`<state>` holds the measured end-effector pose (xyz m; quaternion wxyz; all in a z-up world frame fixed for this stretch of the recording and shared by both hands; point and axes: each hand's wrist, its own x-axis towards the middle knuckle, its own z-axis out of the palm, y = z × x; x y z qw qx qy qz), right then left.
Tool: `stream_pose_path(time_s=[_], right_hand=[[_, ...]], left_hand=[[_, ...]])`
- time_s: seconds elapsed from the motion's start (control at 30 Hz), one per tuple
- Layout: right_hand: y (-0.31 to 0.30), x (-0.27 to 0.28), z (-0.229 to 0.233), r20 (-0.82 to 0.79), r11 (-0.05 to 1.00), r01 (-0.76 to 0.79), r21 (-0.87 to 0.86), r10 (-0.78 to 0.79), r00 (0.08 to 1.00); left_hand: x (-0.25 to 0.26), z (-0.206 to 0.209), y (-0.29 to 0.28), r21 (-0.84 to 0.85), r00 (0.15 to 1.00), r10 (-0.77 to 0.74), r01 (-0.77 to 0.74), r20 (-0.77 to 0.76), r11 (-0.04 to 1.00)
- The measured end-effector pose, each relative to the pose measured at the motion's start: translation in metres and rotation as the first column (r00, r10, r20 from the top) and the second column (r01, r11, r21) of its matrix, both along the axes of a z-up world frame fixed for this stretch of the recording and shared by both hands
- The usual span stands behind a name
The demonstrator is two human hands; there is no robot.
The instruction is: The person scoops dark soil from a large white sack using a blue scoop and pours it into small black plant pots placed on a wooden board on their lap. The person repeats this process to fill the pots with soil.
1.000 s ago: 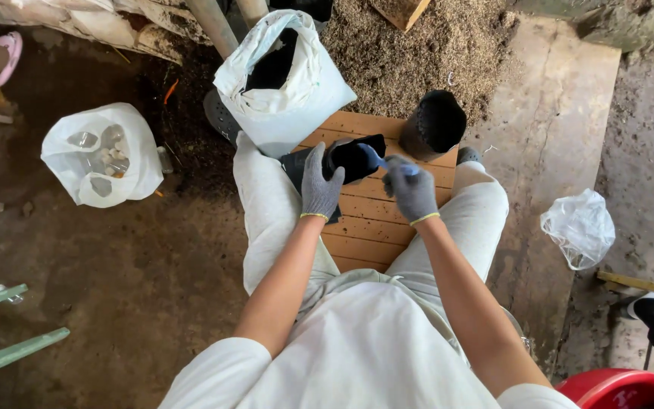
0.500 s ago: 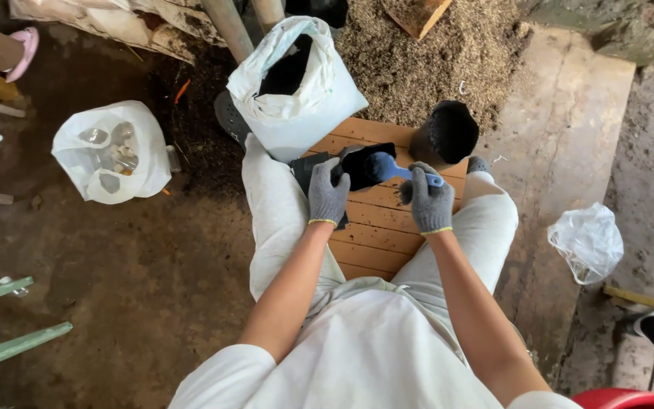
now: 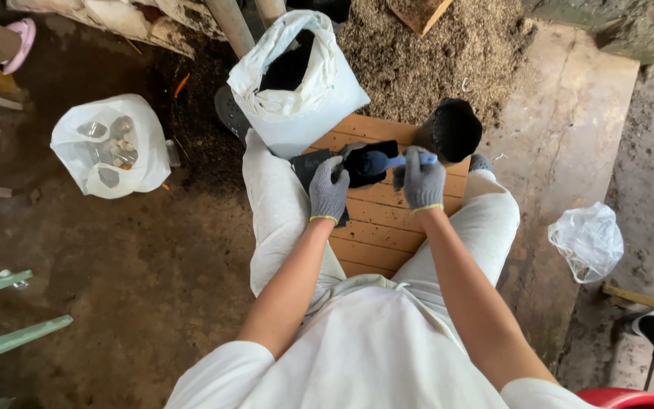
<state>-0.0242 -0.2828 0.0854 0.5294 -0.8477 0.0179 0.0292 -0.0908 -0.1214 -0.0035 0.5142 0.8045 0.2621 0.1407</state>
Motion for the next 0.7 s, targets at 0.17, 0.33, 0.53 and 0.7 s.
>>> stream_pose_path(time_s=[0.17, 0.33, 0.53, 0.7], right_hand=[[-0.005, 0.002, -0.012, 0.004, 0.997, 0.043, 0.06, -0.043, 0.999], [-0.004, -0.005, 0.005, -0.028, 0.995, 0.1, 0.028, -0.099, 0.995], [0.01, -0.011, -0.006, -0.117, 0.921, 0.26, 0.289, -0.235, 0.965], [0.007, -0.017, 0.003, -0.185, 0.968, 0.201, 0.15, -0.172, 0.968]], left_hand=[[0.001, 0.0, 0.003, -0.01, 0.999, 0.033, -0.033, 0.014, 0.999], [0.0, 0.007, -0.001, -0.017, 0.999, 0.045, -0.045, 0.004, 0.999], [0.005, -0.001, 0.001, 0.018, 0.998, 0.054, -0.053, -0.027, 0.998], [0.003, -0.01, 0.003, 0.028, 0.998, 0.063, -0.063, 0.005, 0.998]])
